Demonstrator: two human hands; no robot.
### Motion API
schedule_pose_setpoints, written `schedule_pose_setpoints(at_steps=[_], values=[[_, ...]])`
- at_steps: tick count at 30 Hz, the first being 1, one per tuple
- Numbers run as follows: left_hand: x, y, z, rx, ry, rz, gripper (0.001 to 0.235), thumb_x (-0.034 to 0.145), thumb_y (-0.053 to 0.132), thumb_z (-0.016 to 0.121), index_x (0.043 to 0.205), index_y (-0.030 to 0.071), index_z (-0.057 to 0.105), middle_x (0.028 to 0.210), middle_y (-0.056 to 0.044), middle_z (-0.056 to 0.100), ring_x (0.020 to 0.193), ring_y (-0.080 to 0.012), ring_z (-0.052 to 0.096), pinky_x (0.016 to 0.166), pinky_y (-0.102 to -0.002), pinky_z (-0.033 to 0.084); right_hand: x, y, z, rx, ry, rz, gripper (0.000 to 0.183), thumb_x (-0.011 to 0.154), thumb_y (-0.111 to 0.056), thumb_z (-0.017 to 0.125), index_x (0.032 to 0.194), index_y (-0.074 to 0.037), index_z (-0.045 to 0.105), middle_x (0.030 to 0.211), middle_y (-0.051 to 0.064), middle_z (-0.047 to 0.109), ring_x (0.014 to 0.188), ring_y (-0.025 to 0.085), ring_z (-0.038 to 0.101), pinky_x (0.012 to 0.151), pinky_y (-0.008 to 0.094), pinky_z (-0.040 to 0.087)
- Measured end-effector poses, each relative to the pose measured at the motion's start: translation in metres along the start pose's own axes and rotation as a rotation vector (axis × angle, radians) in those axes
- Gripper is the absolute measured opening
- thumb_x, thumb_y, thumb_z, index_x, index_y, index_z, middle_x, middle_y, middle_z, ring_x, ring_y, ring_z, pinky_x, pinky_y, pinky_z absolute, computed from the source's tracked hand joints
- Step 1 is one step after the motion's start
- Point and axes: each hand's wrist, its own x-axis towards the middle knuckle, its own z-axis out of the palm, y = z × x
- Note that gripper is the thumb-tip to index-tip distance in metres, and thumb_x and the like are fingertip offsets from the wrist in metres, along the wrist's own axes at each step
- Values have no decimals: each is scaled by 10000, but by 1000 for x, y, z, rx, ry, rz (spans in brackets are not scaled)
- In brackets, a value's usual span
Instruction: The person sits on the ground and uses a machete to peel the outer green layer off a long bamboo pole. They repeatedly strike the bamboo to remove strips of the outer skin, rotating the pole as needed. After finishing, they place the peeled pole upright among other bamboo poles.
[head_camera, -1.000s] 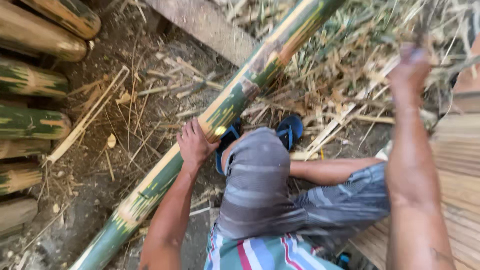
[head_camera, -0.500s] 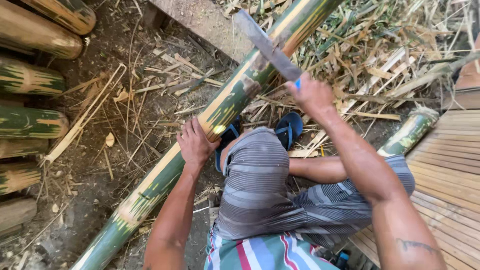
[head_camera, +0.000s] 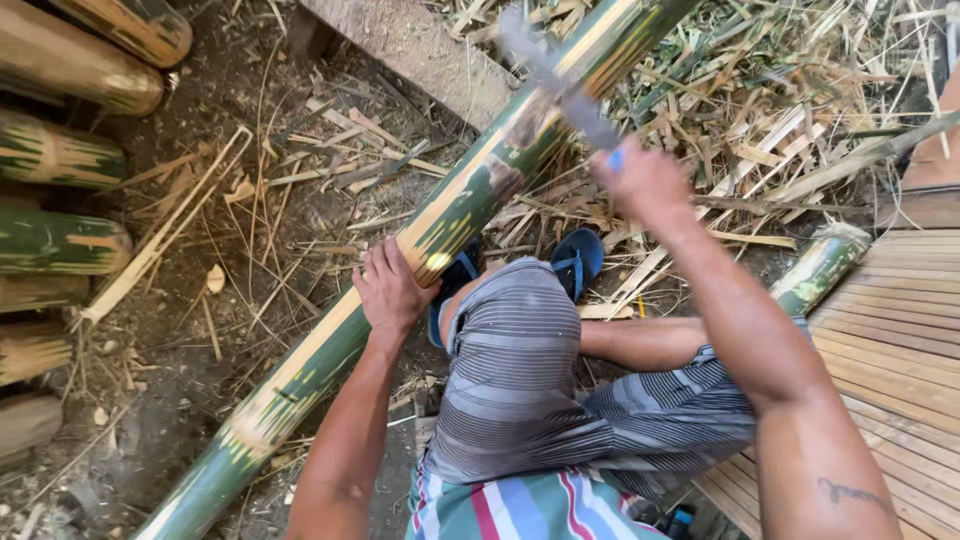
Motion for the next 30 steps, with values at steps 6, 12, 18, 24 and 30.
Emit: schedule_pose_setpoints(at_steps=[6,12,18,24,30], values=[[-4,-2,1,-8,-34,-21,1177,582,533,926,1484,28,365,1433,-189,502,1355,-389,475,1047,-626,355,-17,-9,7,-174,-181,-102,644,1001,-677,440,1030,-47,568,747,174,708,674,337,739,586,491,601],[1,2,4,4,-6,8,1190,581,542,927,1483,26,349,1417,-193,495,1337,-385,465,1063,-626,341,-35,-7,31,-229,-105,-245,643,1005,-706,452,1015,-72,554,758,177,720,672,350,736,549,492,587],[9,-3,4,-32,-2,8,1203,579,540,928,1491,11,347,1446,-199,486,1336,-393,465,1052,-613,348,-9,14,36,-60,1,-30,625,1079,-681,468,1075,-65,574,814,203,731,737,382,732,637,527,563],[3,-3,5,-13,-11,11,1184,574,512,928,1496,32,360,1449,-182,490,1346,-388,476,1070,-612,352,-2,15,38,-230,-238,-121,590,915,-681,546,1017,-104,619,873,156,737,762,331,732,633,504,568],[-5,-3,2,-7,-29,11,1186,590,548,919,1493,27,355,1429,-206,489,1329,-387,475,1062,-631,345,-15,9,14,106,-151,144,599,1066,-616,414,1138,-39,560,763,190,724,646,352,721,568,500,568]])
